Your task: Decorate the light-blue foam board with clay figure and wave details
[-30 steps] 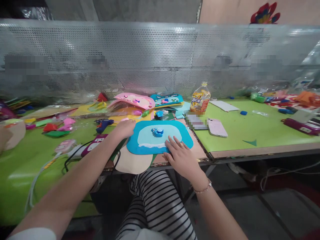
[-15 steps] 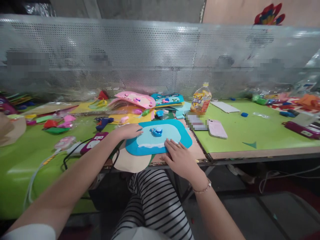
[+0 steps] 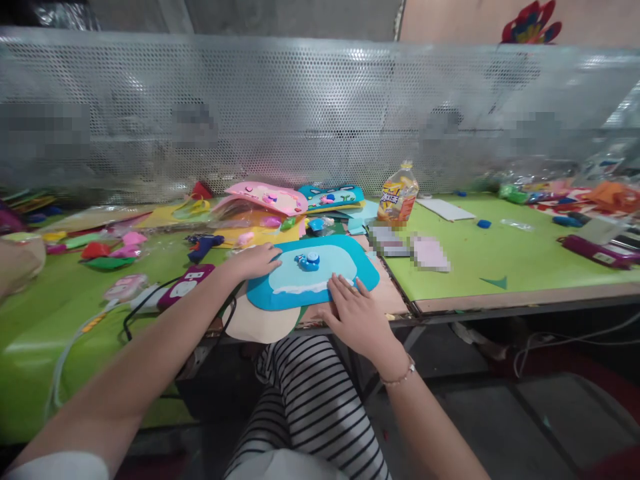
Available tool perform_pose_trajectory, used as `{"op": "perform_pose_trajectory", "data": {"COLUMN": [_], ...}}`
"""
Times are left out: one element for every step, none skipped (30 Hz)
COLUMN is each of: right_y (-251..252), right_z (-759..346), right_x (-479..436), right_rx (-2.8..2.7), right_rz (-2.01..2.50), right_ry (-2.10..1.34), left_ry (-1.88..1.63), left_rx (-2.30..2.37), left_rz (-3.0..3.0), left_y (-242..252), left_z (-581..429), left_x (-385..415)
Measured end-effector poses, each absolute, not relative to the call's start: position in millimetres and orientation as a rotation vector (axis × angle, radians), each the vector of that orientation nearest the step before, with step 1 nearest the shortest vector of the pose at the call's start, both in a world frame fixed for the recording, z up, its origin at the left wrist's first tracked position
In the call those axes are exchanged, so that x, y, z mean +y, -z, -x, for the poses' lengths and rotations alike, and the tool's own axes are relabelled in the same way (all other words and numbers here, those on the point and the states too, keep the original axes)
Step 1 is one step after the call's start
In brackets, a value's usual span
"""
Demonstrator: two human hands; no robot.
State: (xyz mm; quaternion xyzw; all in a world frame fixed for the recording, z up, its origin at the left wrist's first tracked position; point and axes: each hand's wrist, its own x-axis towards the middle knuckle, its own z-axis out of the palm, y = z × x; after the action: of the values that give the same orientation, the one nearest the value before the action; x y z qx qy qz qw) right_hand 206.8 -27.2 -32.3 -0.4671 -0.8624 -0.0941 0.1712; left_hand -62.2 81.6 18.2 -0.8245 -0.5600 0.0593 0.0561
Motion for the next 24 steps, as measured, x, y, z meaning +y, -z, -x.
{"op": "perform_pose_trajectory", "data": {"right_y": [33.0, 33.6, 34.2, 34.8, 35.3, 35.8, 36.2, 36.6, 36.9, 37.1, 37.2, 37.2, 37.1, 36.9, 36.7, 36.6, 36.6, 36.7, 36.8, 36.9, 37.0, 37.0, 37.1, 37.1], "right_z": [-207.0, -207.2, -207.2, -207.2, -207.1, -206.8, -206.5, -206.2, -206.0, -205.9, -205.9, -206.1, -206.4, -206.7, -207.0, -207.2, -207.4, -207.4, -207.5, -207.5, -207.6, -207.6, -207.7, -207.9], "right_x": [-27.1, -27.0, -27.1, -27.3, -27.5, -27.8, -28.1, -28.3, -28.5, -28.5, -28.4, -28.2, -27.9, -27.6, -27.3, -27.0, -26.8, -26.7, -26.7, -26.7, -26.8, -26.9, -27.0, -27.0], "right_rx": [-2.444, -2.435, -2.416, -2.393, -2.378, -2.374, -2.375, -2.37, -2.355, -2.336, -2.323, -2.323, -2.334, -2.349, -2.358, -2.356, -2.35, -2.343, -2.339, -2.338, -2.338, -2.338, -2.338, -2.341], "right_rz": [1.322, 1.321, 1.328, 1.341, 1.354, 1.363, 1.369, 1.378, 1.393, 1.413, 1.432, 1.446, 1.455, 1.46, 1.463, 1.468, 1.474, 1.478, 1.479, 1.48, 1.48, 1.481, 1.481, 1.481], "right_ry": [0.269, 0.274, 0.284, 0.296, 0.303, 0.304, 0.306, 0.315, 0.332, 0.349, 0.358, 0.355, 0.342, 0.327, 0.318, 0.318, 0.321, 0.324, 0.325, 0.322, 0.319, 0.316, 0.317, 0.321], "left_ry": [-0.186, -0.195, -0.201, -0.204, -0.205, -0.205, -0.202, -0.202, -0.204, -0.208, -0.215, -0.224, -0.235, -0.246, -0.257, -0.269, -0.28, -0.292, -0.312, -0.338, -0.368, -0.396, -0.419, -0.438], "left_rx": [-1.703, -1.704, -1.703, -1.703, -1.705, -1.707, -1.709, -1.711, -1.714, -1.716, -1.717, -1.719, -1.724, -1.738, -1.759, -1.788, -1.817, -1.841, -1.856, -1.861, -1.856, -1.848, -1.836, -1.827], "left_rz": [2.505, 2.513, 2.523, 2.53, 2.535, 2.54, 2.547, 2.555, 2.565, 2.575, 2.584, 2.592, 2.595, 2.595, 2.594, 2.593, 2.594, 2.602, 2.617, 2.636, 2.658, 2.677, 2.692, 2.698], "left_y": [-18.8, -19.5, -20.1, -20.5, -20.8, -20.8, -20.6, -20.2, -19.7, -19.4, -19.3, -19.5, -20.1, -21.1, -22.3, -23.7, -25.1, -26.1, -26.7, -26.7, -26.2, -25.2, -24.1, -22.9], "left_z": [61.8, 61.5, 61.4, 61.4, 61.6, 61.9, 62.2, 62.5, 62.7, 62.7, 62.6, 62.3, 61.9, 61.3, 60.7, 60.1, 59.5, 59.0, 58.7, 58.4, 58.1, 57.8, 57.5, 57.2], "left_x": [80.8, 80.0, 79.4, 79.0, 78.8, 78.8, 79.1, 79.4, 79.8, 80.1, 80.2, 80.0, 79.5, 78.6, 77.3, 75.8, 74.0, 72.2, 70.6, 69.2, 68.2, 67.6, 67.4, 67.4]}}
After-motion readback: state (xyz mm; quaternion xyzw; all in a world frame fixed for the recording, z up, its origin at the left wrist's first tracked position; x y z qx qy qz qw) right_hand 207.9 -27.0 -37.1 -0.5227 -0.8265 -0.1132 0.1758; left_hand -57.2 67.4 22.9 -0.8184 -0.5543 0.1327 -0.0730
